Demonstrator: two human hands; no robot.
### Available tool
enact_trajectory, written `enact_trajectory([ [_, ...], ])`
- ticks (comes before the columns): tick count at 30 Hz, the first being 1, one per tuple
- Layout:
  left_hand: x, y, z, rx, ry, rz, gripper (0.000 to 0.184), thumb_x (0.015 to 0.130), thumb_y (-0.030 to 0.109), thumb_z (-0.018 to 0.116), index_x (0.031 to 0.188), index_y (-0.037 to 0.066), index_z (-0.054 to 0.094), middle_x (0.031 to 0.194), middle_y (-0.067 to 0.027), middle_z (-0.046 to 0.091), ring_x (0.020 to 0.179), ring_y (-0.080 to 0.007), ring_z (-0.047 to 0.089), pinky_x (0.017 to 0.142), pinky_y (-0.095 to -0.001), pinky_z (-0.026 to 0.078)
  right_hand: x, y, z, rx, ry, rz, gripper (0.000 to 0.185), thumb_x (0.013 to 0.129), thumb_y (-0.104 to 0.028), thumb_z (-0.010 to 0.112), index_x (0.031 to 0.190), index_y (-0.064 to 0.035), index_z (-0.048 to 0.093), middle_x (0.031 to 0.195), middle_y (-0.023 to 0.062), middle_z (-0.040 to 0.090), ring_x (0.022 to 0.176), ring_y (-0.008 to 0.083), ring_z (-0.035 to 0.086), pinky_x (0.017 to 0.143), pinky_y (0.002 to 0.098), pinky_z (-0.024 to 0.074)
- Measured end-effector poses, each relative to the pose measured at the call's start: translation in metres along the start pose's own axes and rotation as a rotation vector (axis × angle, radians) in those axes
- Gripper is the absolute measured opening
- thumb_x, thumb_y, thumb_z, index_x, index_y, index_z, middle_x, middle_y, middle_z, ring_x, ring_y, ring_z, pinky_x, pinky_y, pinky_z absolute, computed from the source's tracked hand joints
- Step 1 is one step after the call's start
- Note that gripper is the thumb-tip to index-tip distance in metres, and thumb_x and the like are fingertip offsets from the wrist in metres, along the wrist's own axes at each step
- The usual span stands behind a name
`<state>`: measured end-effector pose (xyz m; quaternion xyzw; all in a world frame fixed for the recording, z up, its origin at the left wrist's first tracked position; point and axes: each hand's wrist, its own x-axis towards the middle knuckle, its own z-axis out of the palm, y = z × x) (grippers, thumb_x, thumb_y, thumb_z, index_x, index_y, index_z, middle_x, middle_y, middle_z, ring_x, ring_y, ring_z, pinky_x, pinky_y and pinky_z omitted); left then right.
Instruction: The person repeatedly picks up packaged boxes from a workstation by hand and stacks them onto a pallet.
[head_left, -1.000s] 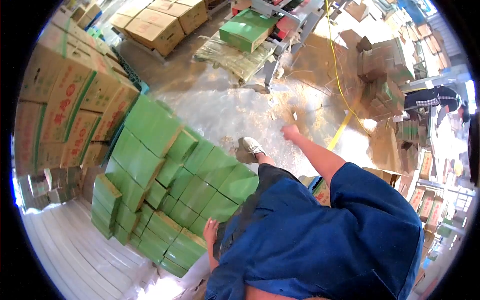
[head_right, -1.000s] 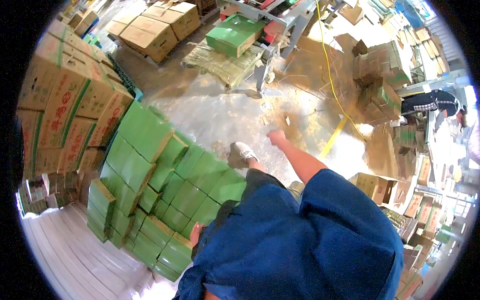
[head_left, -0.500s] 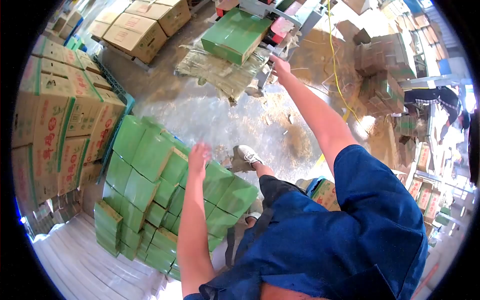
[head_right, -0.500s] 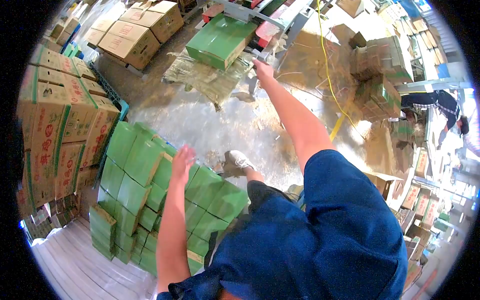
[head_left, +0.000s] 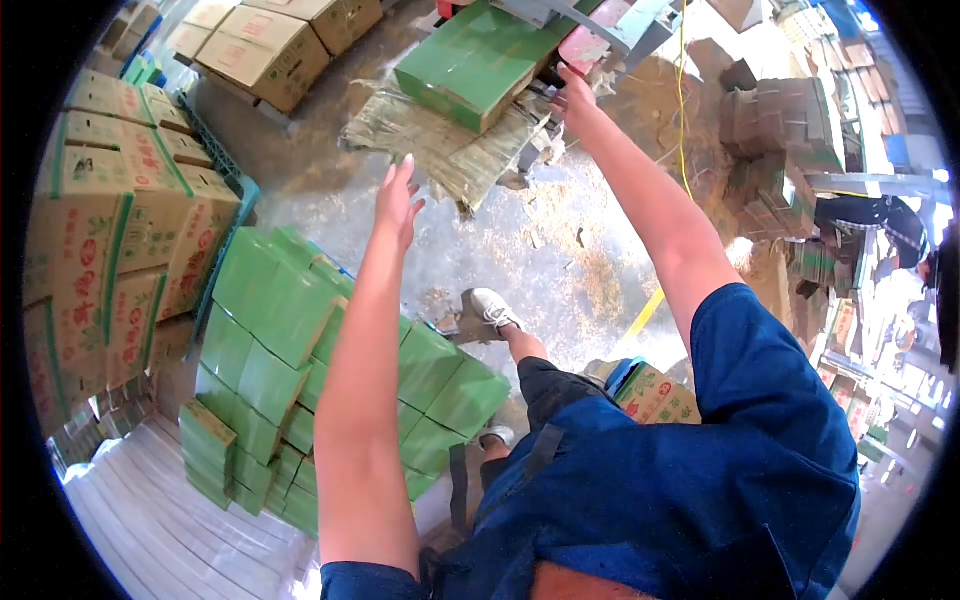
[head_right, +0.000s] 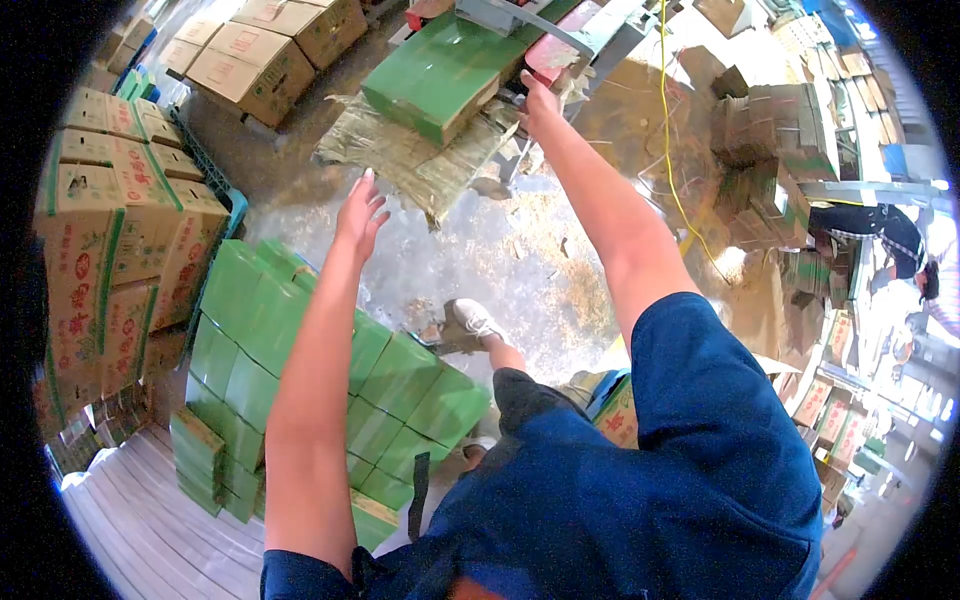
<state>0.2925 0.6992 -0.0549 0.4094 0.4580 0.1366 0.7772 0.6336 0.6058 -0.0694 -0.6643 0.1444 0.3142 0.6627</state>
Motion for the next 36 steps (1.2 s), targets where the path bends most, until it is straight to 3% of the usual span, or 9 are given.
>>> enact_trajectory([
  [7,0.025,0.010,0.008,0.018,0.145,-0.025,0.098,0.084,0.059,0.061,0.151,0.008,0.010,0.153,-0.0199,0.017,0.137,-0.0359,0.026,0.110,-0.0511,0.023,-0.010,-0.005,0.015,-0.054,-0.103,0.053,0.073,0.077,-0.043,0.074,0.133,-0.0087,0.042,0.124,0.0161,0.048,0.114,0.0326,0.048,0.093,0.0484,0.0434],
  [10,0.032,0.006,-0.001,-0.001,0.225,-0.051,0.091,0.083,0.060,0.062,0.147,0.008,0.024,0.148,-0.0163,0.030,0.132,-0.0320,0.033,0.110,-0.0512,0.023,-0.016,0.002,0.032,-0.056,-0.119,0.174,0.076,0.076,-0.045,0.075,0.134,-0.0092,0.041,0.124,0.0179,0.047,0.110,0.0337,0.050,0.092,0.0471,0.0433],
  [21,0.013,-0.048,-0.057,-0.596,0.166,0.011,0.040,0.087,0.023,0.069,0.122,0.008,0.054,0.114,-0.0070,0.063,0.101,-0.0212,0.063,0.087,-0.0362,0.053,-0.043,-0.021,0.071,0.018,-0.195,0.305,0.034,0.084,-0.020,0.069,0.110,-0.0061,0.055,0.109,0.0106,0.061,0.098,0.0307,0.059,0.086,0.0483,0.0489],
  [22,0.006,-0.049,-0.061,-0.601,0.176,0.014,0.040,0.087,0.023,0.069,0.122,0.008,0.054,0.114,-0.0070,0.063,0.101,-0.0212,0.063,0.087,-0.0362,0.053,-0.052,-0.019,0.070,-0.084,-0.190,0.234,0.058,0.074,-0.023,0.080,0.119,-0.0058,0.048,0.114,0.0112,0.052,0.103,0.0288,0.056,0.090,0.0465,0.0486],
  [24,-0.008,-0.051,-0.067,-0.535,0.125,0.078,0.037,0.087,0.020,0.068,0.119,0.008,0.055,0.112,-0.0067,0.063,0.100,-0.0207,0.063,0.087,-0.0363,0.054,-0.039,-0.007,0.065,0.036,-0.280,0.173,0.056,0.072,-0.020,0.082,0.117,-0.0066,0.050,0.114,0.0103,0.054,0.103,0.0285,0.057,0.088,0.0444,0.0516],
  [27,-0.020,-0.054,-0.071,-0.568,0.131,0.071,0.067,0.075,0.021,0.078,0.131,0.013,0.041,0.118,-0.0089,0.057,0.106,-0.0257,0.055,0.086,-0.0422,0.047,-0.013,0.003,0.054,0.078,-0.346,0.132,0.047,0.078,-0.013,0.077,0.119,-0.0105,0.054,0.114,0.0083,0.060,0.102,0.0284,0.059,0.086,0.0423,0.0535],
  [32,-0.043,-0.046,-0.068,-0.615,0.061,0.149,0.060,0.068,0.013,0.079,0.121,0.007,0.050,0.107,-0.0123,0.064,0.094,-0.0265,0.063,0.082,-0.0427,0.054,-0.036,-0.015,0.056,0.032,-0.447,0.434,0.062,0.067,-0.037,0.084,0.112,-0.0072,0.053,0.113,0.0115,0.055,0.099,0.0302,0.055,0.084,0.0524,0.0519],
  [34,-0.073,-0.045,-0.059,-0.581,0.308,0.095,0.055,0.074,0.020,0.074,0.124,0.011,0.053,0.111,-0.0075,0.062,0.098,-0.0214,0.060,0.081,-0.0380,0.048,-0.091,-0.008,0.066,0.037,-0.152,0.462,0.068,0.069,-0.043,0.081,0.116,-0.0070,0.047,0.119,0.0151,0.046,0.100,0.0325,0.052,0.083,0.0514,0.0495],
  [36,-0.123,-0.063,-0.072,-0.645,0.367,0.074,0.066,0.071,0.012,0.076,0.130,0.009,0.046,0.112,-0.0103,0.062,0.098,-0.0232,0.061,0.082,-0.0388,0.050,-0.080,0.013,0.036,-0.089,-0.350,0.344,0.069,0.072,-0.041,0.080,0.121,-0.0082,0.046,0.120,0.0133,0.046,0.104,0.0329,0.052,0.082,0.0482,0.0486],
])
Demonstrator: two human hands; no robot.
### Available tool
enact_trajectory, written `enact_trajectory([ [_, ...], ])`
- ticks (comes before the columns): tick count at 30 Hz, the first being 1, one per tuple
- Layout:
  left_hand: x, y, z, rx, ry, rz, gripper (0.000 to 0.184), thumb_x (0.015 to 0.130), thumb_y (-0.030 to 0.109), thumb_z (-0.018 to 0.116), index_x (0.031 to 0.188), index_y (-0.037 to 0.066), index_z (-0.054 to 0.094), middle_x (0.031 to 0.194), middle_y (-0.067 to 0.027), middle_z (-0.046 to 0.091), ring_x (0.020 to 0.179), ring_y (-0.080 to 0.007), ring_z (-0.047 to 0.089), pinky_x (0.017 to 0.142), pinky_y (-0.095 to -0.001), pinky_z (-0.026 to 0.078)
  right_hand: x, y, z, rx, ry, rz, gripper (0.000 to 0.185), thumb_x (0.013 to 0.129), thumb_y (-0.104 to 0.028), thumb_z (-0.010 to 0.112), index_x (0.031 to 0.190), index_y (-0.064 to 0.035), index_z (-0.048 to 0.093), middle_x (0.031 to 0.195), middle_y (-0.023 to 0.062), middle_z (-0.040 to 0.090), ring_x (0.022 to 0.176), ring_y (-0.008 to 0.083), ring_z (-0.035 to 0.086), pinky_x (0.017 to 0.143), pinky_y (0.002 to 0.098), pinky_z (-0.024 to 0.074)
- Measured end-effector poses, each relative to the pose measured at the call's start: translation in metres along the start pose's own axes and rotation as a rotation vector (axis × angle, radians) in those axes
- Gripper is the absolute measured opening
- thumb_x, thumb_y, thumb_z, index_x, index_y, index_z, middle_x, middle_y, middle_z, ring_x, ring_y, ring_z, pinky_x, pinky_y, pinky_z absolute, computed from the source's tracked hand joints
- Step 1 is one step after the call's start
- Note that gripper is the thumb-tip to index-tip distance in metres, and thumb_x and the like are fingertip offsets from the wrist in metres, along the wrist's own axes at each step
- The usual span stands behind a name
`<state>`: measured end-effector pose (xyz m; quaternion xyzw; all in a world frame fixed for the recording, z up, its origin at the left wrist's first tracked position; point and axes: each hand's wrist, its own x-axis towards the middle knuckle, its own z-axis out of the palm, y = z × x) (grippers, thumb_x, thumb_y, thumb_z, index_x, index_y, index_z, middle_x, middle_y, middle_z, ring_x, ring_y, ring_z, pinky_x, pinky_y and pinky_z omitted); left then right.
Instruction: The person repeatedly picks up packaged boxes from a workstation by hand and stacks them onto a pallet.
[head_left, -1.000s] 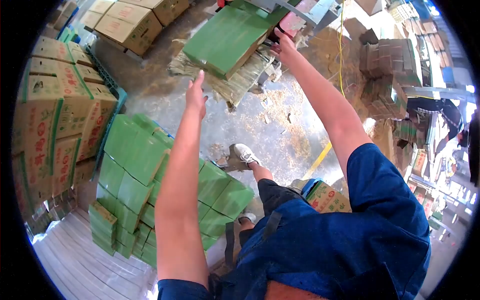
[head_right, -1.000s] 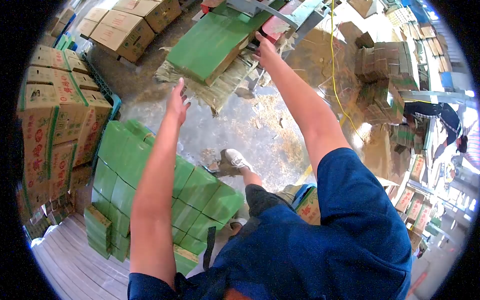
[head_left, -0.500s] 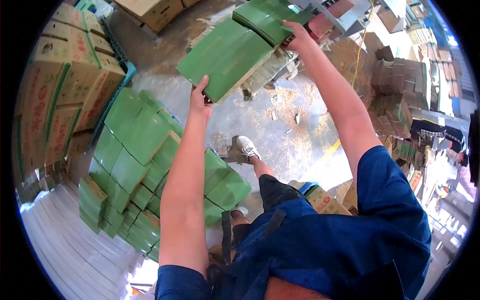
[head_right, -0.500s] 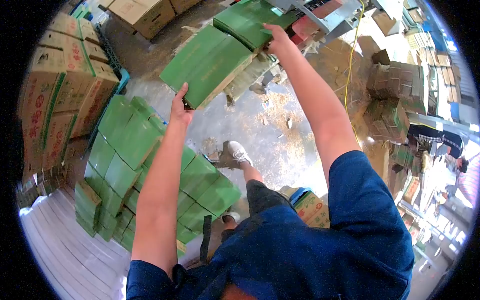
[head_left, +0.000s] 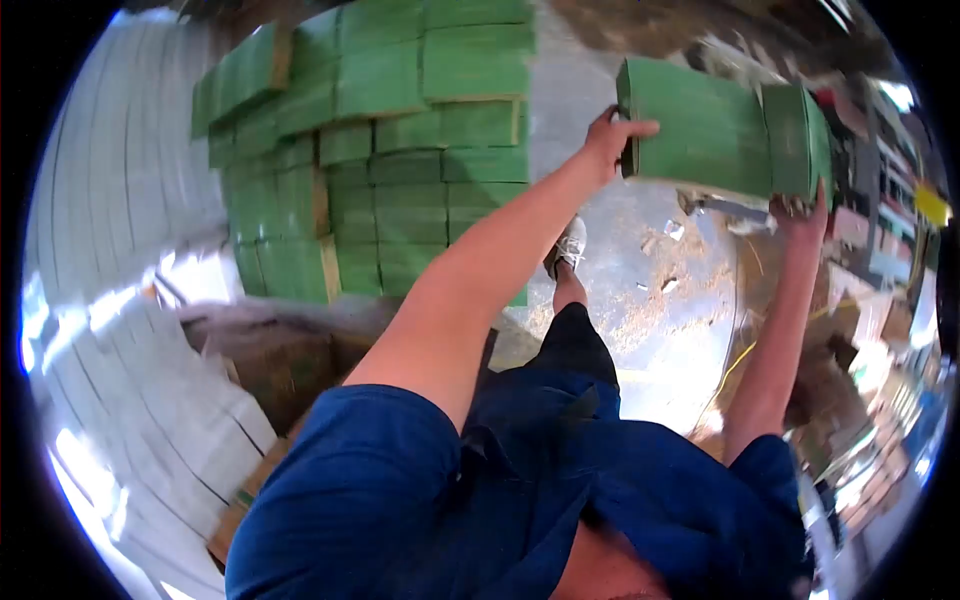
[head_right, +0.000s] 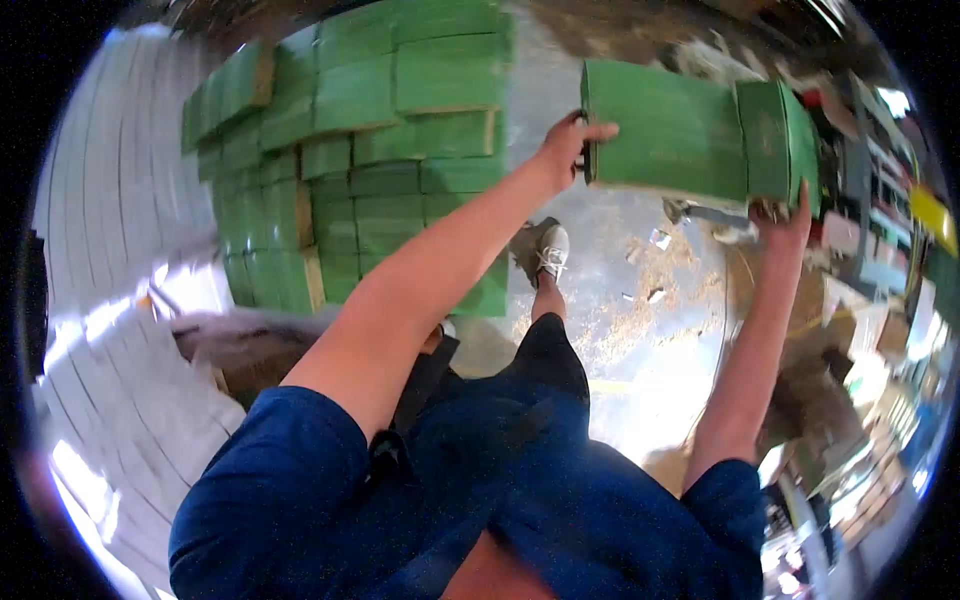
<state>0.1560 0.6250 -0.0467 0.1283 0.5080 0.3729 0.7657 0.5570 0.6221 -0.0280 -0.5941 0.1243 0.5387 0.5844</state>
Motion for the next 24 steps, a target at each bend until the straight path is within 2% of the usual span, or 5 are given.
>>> enact_trajectory([
  [2,-0.037,-0.004,-0.039,-0.068,-0.011,0.001,0.083,0.068,0.005,0.077,0.140,0.008,0.037,0.115,-0.0131,0.062,0.100,-0.0245,0.062,0.085,-0.0389,0.053,-0.050,0.049,-0.002,0.048,0.071,0.040,0.064,0.076,-0.040,0.077,0.125,-0.0104,0.049,0.121,0.0094,0.051,0.106,0.0301,0.054,0.081,0.0443,0.0477],
  [4,-0.098,-0.019,-0.098,-0.158,0.034,-0.052,0.086,0.071,0.004,0.075,0.144,0.008,0.031,0.116,-0.0131,0.061,0.104,-0.0239,0.061,0.088,-0.0367,0.052,-0.090,0.096,-0.024,-0.191,-0.225,-0.017,0.059,0.081,-0.035,0.073,0.130,-0.0115,0.050,0.125,0.0065,0.055,0.110,0.0279,0.055,0.087,0.0428,0.0469],
  [8,-0.227,-0.076,-0.232,-0.438,0.163,-0.082,0.057,0.082,0.008,0.065,0.134,0.003,0.043,0.125,-0.0122,0.057,0.113,-0.0268,0.058,0.096,-0.0416,0.049,-0.153,0.228,-0.015,-0.241,-0.264,0.077,0.054,0.085,-0.024,0.070,0.133,-0.0125,0.048,0.131,0.0061,0.054,0.115,0.0262,0.054,0.094,0.0440,0.0457],
  [15,-0.394,-0.238,-0.447,-0.824,0.604,0.095,0.055,0.083,0.015,0.065,0.133,0.003,0.046,0.126,-0.0123,0.057,0.114,-0.0306,0.056,0.098,-0.0446,0.046,-0.233,0.472,0.086,-0.973,-0.561,0.224,0.070,0.079,-0.015,0.074,0.139,-0.0064,0.039,0.125,0.0086,0.056,0.118,0.0226,0.051,0.098,0.0433,0.0408],
  [24,-0.356,-0.299,-0.628,-0.983,0.819,0.321,0.050,0.089,0.019,0.064,0.132,0.002,0.045,0.129,-0.0112,0.052,0.115,-0.0313,0.051,0.095,-0.0465,0.045,-0.214,0.749,0.191,-1.167,-0.842,0.295,0.102,0.075,-0.028,0.080,0.150,-0.0033,0.016,0.140,0.0154,0.043,0.110,0.0273,0.055,0.092,0.0441,0.0443],
])
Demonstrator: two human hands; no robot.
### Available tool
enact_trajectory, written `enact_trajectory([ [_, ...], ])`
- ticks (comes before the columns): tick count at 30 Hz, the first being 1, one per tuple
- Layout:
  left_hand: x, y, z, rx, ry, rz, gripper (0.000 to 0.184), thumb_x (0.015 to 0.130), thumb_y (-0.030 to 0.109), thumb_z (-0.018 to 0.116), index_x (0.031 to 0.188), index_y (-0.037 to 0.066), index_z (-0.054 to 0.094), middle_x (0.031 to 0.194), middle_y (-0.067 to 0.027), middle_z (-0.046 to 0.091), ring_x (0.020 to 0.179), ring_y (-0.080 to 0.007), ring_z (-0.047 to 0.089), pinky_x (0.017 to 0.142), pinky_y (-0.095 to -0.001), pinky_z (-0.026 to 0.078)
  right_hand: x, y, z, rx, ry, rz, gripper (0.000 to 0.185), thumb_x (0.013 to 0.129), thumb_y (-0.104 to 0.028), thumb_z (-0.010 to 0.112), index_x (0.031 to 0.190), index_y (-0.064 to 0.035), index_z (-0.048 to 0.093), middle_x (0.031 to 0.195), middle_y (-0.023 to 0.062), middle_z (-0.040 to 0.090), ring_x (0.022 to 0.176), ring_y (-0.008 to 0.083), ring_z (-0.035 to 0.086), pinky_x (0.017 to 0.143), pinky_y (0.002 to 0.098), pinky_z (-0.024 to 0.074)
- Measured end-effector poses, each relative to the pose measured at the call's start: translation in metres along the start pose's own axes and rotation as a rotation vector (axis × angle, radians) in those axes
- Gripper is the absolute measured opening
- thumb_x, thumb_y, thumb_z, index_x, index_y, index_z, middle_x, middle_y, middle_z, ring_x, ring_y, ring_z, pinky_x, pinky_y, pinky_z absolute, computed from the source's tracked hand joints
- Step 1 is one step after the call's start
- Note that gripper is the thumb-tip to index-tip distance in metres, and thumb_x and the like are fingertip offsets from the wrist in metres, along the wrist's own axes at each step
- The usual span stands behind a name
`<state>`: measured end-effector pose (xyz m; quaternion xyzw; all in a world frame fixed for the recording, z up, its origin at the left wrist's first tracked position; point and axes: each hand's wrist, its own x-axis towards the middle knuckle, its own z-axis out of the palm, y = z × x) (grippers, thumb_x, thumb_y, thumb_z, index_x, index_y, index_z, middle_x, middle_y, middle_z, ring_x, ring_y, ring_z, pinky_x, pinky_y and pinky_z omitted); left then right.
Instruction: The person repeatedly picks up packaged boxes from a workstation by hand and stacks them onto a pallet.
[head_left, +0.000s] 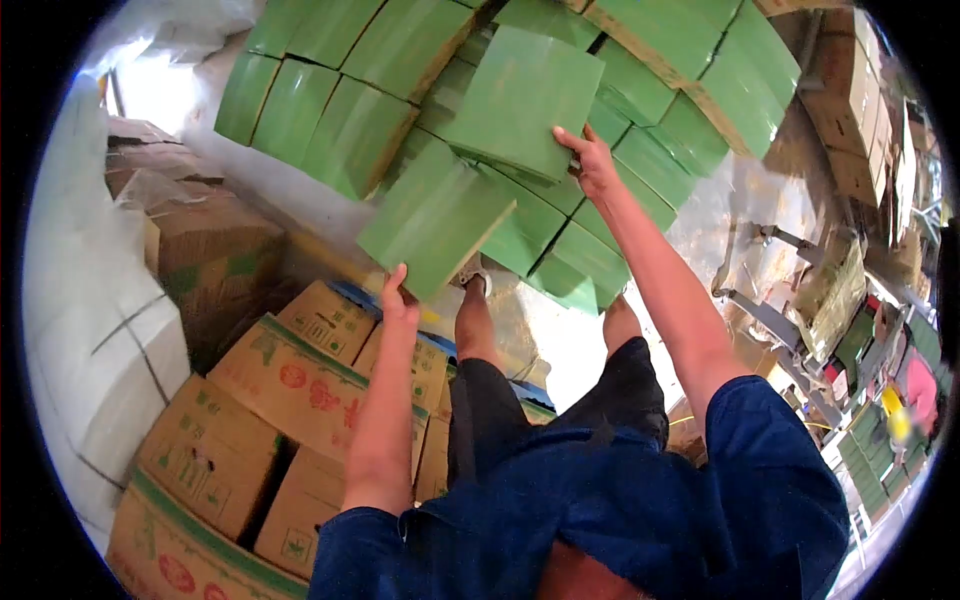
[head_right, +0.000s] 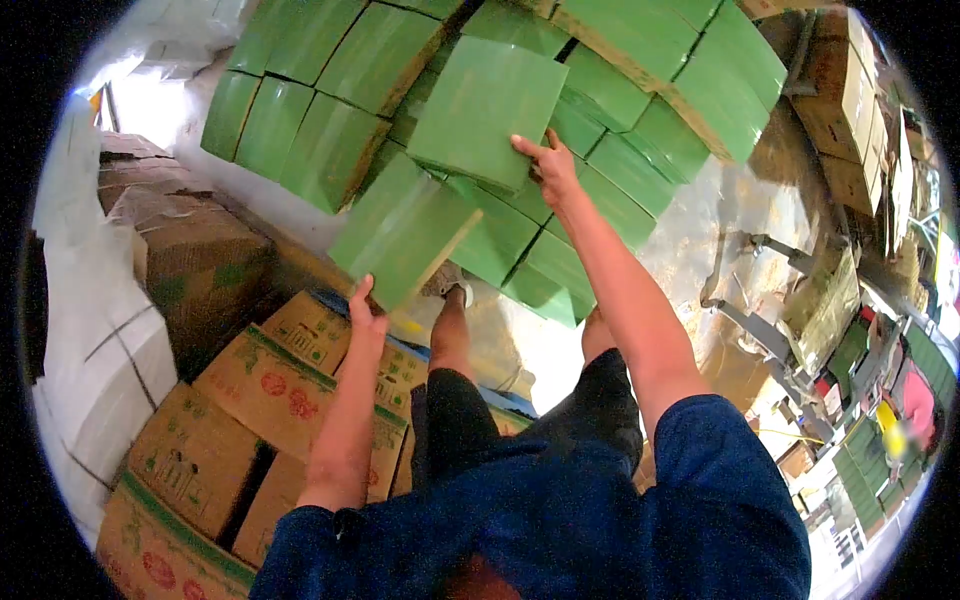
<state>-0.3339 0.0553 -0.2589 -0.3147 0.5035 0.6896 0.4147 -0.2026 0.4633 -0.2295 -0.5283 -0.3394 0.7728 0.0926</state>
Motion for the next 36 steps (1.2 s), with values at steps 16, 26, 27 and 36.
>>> enact_trajectory([
  [16,0.128,-0.017,0.016,-0.154,-0.018,0.016,0.048,0.086,0.011,0.067,0.130,0.007,0.049,0.125,-0.0066,0.057,0.111,-0.0240,0.057,0.093,-0.0393,0.050,0.150,0.078,0.064,-0.447,0.356,-0.378,0.049,0.078,-0.026,0.075,0.117,-0.0034,0.055,0.099,0.0116,0.067,0.083,0.0250,0.065,0.070,0.0379,0.0521],
  [26,0.127,-0.015,0.000,0.057,-0.048,0.146,0.055,0.083,0.010,0.072,0.131,0.002,0.047,0.126,-0.0084,0.056,0.113,-0.0270,0.055,0.094,-0.0403,0.048,0.148,0.080,0.077,-0.532,0.428,-0.485,0.056,0.074,-0.026,0.079,0.114,0.0029,0.055,0.087,0.0153,0.066,0.071,0.0239,0.064,0.064,0.0354,0.0525],
  [27,0.124,-0.014,0.004,0.062,-0.061,0.149,0.055,0.083,0.010,0.072,0.131,0.002,0.047,0.126,-0.0084,0.056,0.113,-0.0270,0.055,0.094,-0.0403,0.048,0.144,0.075,0.077,-0.524,0.437,-0.494,0.056,0.074,-0.026,0.079,0.114,0.0029,0.055,0.087,0.0153,0.066,0.071,0.0239,0.064,0.064,0.0354,0.0525],
  [36,0.128,-0.027,-0.001,0.014,0.002,0.023,0.052,0.084,0.012,0.071,0.130,0.004,0.048,0.126,-0.0080,0.056,0.110,-0.0258,0.056,0.092,-0.0400,0.049,0.169,-0.023,0.161,-1.557,-0.156,-1.399,0.042,0.084,-0.030,0.061,0.122,-0.0114,0.058,0.120,0.0138,0.055,0.112,0.0326,0.049,0.097,0.0456,0.0396],
])
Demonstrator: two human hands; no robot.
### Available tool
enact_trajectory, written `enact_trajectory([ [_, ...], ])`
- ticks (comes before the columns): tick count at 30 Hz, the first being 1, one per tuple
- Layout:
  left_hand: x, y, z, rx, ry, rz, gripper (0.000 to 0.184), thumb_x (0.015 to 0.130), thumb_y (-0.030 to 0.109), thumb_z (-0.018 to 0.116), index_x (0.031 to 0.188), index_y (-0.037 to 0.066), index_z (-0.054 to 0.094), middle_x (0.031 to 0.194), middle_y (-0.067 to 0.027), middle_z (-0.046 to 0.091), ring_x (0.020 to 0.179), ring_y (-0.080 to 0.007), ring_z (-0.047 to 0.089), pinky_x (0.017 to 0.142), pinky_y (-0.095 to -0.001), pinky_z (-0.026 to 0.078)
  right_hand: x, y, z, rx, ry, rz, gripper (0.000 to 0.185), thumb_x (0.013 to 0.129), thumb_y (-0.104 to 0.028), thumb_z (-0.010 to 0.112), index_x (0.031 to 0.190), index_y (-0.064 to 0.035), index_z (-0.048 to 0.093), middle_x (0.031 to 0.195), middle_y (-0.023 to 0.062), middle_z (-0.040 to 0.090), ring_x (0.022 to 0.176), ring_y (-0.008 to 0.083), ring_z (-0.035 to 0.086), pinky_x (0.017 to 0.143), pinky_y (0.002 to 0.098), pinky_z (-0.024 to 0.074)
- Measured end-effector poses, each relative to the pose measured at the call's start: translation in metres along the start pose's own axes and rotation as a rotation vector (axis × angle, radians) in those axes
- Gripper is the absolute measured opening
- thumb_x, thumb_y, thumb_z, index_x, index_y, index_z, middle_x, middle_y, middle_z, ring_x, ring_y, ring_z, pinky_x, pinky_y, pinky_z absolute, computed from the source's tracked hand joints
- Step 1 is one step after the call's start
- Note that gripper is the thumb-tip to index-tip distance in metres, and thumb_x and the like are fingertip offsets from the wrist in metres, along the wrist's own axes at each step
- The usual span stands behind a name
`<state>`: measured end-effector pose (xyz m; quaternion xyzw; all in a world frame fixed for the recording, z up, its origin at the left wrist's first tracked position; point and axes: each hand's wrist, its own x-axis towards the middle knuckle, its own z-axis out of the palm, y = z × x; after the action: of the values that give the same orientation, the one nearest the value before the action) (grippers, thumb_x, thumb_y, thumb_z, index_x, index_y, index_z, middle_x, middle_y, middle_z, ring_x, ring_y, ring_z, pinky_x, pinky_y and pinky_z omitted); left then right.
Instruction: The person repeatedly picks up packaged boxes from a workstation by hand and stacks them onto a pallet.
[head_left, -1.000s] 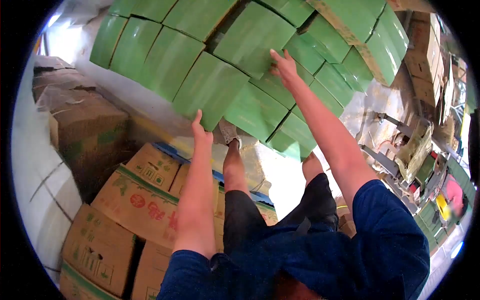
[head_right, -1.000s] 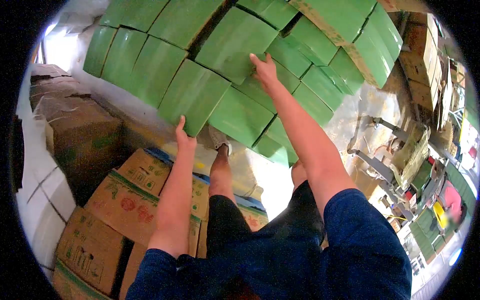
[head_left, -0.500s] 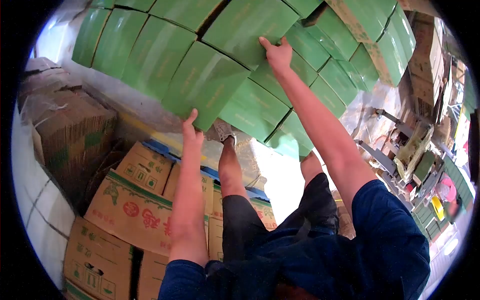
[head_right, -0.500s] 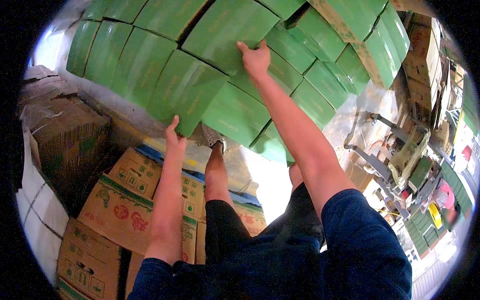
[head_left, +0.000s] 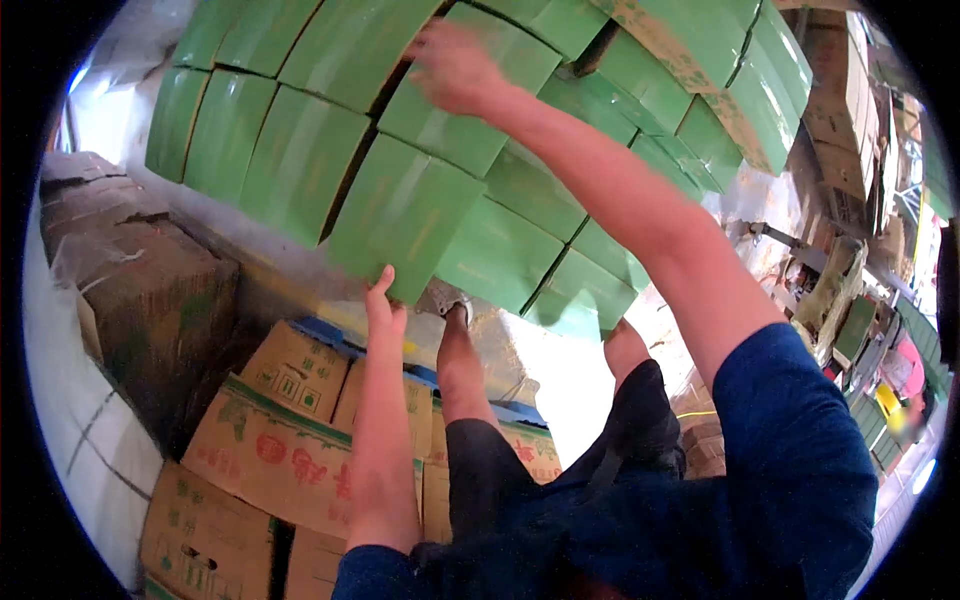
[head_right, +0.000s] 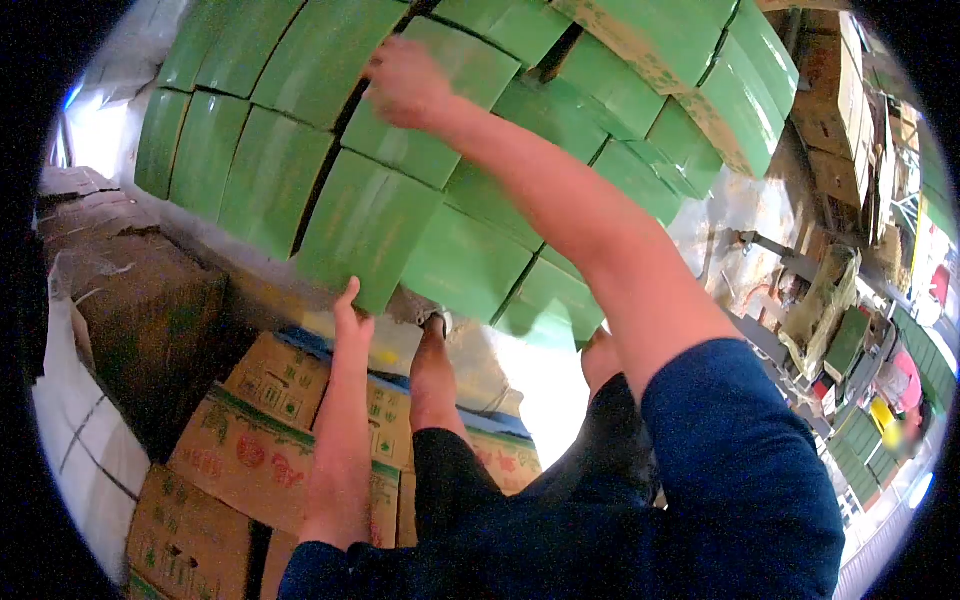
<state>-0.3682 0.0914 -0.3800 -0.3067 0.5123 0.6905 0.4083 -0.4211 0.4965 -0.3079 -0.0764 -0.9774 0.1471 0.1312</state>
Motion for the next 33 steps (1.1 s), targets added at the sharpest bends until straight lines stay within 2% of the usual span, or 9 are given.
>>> enact_trajectory([
  [2,-0.016,-0.001,0.008,0.041,0.089,0.016,0.052,0.084,0.013,0.071,0.130,0.003,0.048,0.125,-0.0078,0.056,0.110,-0.0253,0.056,0.091,-0.0400,0.049,0.004,-0.007,0.035,-0.036,-0.246,-0.029,0.041,0.088,-0.033,0.055,0.120,-0.0078,0.059,0.122,0.0112,0.055,0.125,0.0291,0.042,0.111,0.0459,0.0260],
  [16,-0.034,-0.042,0.010,0.025,0.004,-0.031,0.048,0.090,0.025,0.064,0.131,0.007,0.048,0.126,-0.0065,0.056,0.112,-0.0241,0.054,0.097,-0.0416,0.044,-0.031,-0.010,0.066,0.050,-0.122,0.088,0.052,0.088,-0.030,0.053,0.135,-0.0075,0.049,0.145,0.0177,0.038,0.141,0.0316,0.024,0.118,0.0488,0.0091],
  [20,-0.049,-0.051,0.019,0.156,0.197,-0.116,0.063,0.087,0.045,0.063,0.138,0.013,0.043,0.133,-0.0099,0.051,0.127,-0.0242,0.042,0.109,-0.0482,0.028,-0.088,-0.050,-0.020,0.343,0.128,0.228,0.054,0.075,-0.010,0.058,0.128,-0.0037,0.051,0.144,0.0198,0.037,0.138,0.0387,0.028,0.113,0.0515,0.0237],
  [22,-0.109,-0.051,0.061,0.212,0.472,0.007,0.066,0.087,0.038,0.067,0.139,0.008,0.040,0.132,-0.0139,0.048,0.132,-0.0304,0.036,0.103,-0.0463,0.037,-0.168,-0.071,-0.073,0.473,0.262,0.384,0.045,0.075,-0.007,0.061,0.120,-0.0045,0.055,0.141,0.0193,0.039,0.136,0.0387,0.030,0.110,0.0516,0.0288],
  [26,-0.148,-0.110,0.012,0.670,0.108,0.079,0.051,0.092,0.027,0.054,0.138,0.010,0.043,0.133,-0.0134,0.050,0.126,-0.0240,0.043,0.108,-0.0386,0.030,-0.376,-0.069,-0.230,0.272,0.326,0.786,0.044,0.072,-0.008,0.066,0.116,-0.0054,0.058,0.143,0.0175,0.038,0.136,0.0384,0.031,0.110,0.0518,0.0272],
  [28,-0.263,-0.145,0.221,0.854,-0.153,-0.089,0.052,0.093,0.022,0.053,0.140,0.005,0.041,0.136,-0.0141,0.048,0.128,-0.0234,0.043,0.107,-0.0345,0.032,-0.476,-0.036,-0.313,-0.151,0.325,1.065,0.053,0.073,-0.016,0.067,0.125,-0.0102,0.058,0.148,0.0158,0.034,0.138,0.0394,0.027,0.112,0.0543,0.0202],
  [30,-0.249,-0.225,0.329,0.890,-0.793,-0.126,0.070,0.093,0.027,0.057,0.150,0.008,0.022,0.149,-0.0164,0.033,0.135,-0.0239,0.036,0.111,-0.0349,0.027,-0.558,0.034,-0.422,-0.511,0.206,1.206,0.062,0.077,-0.023,0.067,0.135,-0.0097,0.049,0.151,0.0146,0.028,0.141,0.0393,0.020,0.114,0.0539,0.0167],
  [31,-0.250,-0.272,0.399,0.997,-0.985,-0.167,0.080,0.092,0.043,0.057,0.153,0.015,0.013,0.156,-0.0112,0.021,0.144,-0.0240,0.020,0.115,-0.0474,0.016,-0.601,0.073,-0.459,-0.677,0.255,1.161,0.054,0.083,-0.031,0.063,0.130,-0.0059,0.052,0.149,0.0157,0.031,0.141,0.0380,0.021,0.114,0.0548,0.0165],
  [33,-0.273,-0.374,0.523,1.081,-1.248,-0.230,0.086,0.092,0.048,0.056,0.153,0.017,0.006,0.158,-0.0129,0.013,0.145,-0.0243,0.014,0.115,-0.0516,0.011,-0.669,0.123,-0.511,-0.649,0.306,1.208,0.058,0.085,-0.036,0.063,0.134,-0.0075,0.048,0.146,0.0130,0.037,0.141,0.0343,0.022,0.116,0.0472,0.0151],
])
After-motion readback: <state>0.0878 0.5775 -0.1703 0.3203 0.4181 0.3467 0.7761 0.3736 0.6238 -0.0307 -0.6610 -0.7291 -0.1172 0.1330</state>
